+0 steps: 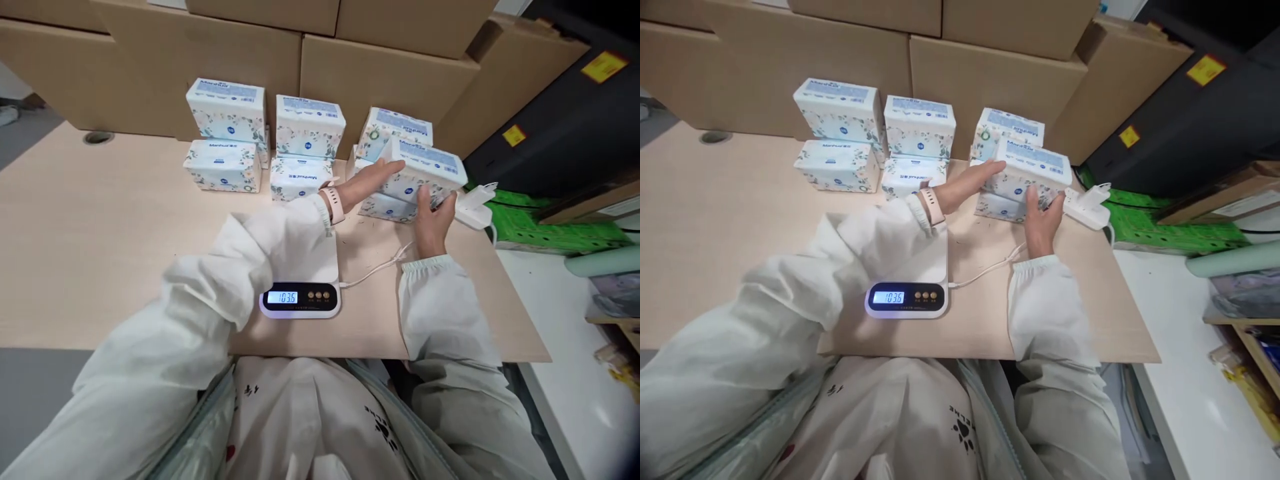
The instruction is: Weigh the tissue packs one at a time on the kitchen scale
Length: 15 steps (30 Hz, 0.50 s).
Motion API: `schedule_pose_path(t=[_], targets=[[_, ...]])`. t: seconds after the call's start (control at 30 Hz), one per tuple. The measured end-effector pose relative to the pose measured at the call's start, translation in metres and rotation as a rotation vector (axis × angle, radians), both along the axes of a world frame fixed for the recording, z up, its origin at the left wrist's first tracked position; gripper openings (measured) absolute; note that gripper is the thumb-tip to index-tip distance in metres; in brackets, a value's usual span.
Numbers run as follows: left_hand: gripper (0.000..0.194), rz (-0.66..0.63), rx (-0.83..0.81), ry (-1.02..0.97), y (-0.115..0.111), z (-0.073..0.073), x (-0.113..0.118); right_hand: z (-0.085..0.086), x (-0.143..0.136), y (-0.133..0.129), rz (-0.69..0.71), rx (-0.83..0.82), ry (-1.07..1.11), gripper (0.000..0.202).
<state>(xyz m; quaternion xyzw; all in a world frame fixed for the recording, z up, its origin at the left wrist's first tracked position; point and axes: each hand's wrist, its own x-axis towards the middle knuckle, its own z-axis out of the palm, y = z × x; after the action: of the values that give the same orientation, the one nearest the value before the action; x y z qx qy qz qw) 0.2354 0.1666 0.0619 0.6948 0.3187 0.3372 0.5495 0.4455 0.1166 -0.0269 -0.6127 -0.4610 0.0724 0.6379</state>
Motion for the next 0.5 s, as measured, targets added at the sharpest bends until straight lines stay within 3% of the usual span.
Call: schedule_pose_path(t=[0.1,0.2,0.27,0.33,0.4,0.47,0.5], targets=[[0.037,0.074,0.003,-0.014,-0.021,0.025,-0.045,0.01,0.002,-0.016,-0.059,0.089,0.002,0.057],[0.035,0.304,0.134,-0.101,-0.03,0.048,-0.129,0.044,-0.015,-0.041,-0.111,0.266,0.057,0.044],[0.034,0.565,0.191,-0.124,-0.023,0.047,-0.195,0.071,-0.043,-0.056,-0.026,0.338,0.152,0.033],[0.036,0.838,0.184,-0.114,-0.009,0.03,-0.258,0.095,-0.083,-0.065,0.233,0.243,0.261,0.024],[0.038,1.03,0.177,-0.1,0.004,0.001,-0.311,0.109,-0.13,-0.063,0.611,0.002,0.356,0.024],[0.027,1.044,0.204,-0.09,0.012,-0.033,-0.348,0.114,-0.179,-0.047,0.913,-0.254,0.411,0.034],[0.022,0.995,0.246,-0.086,0.015,-0.048,-0.36,0.112,-0.202,-0.035,0.994,-0.352,0.418,0.04]])
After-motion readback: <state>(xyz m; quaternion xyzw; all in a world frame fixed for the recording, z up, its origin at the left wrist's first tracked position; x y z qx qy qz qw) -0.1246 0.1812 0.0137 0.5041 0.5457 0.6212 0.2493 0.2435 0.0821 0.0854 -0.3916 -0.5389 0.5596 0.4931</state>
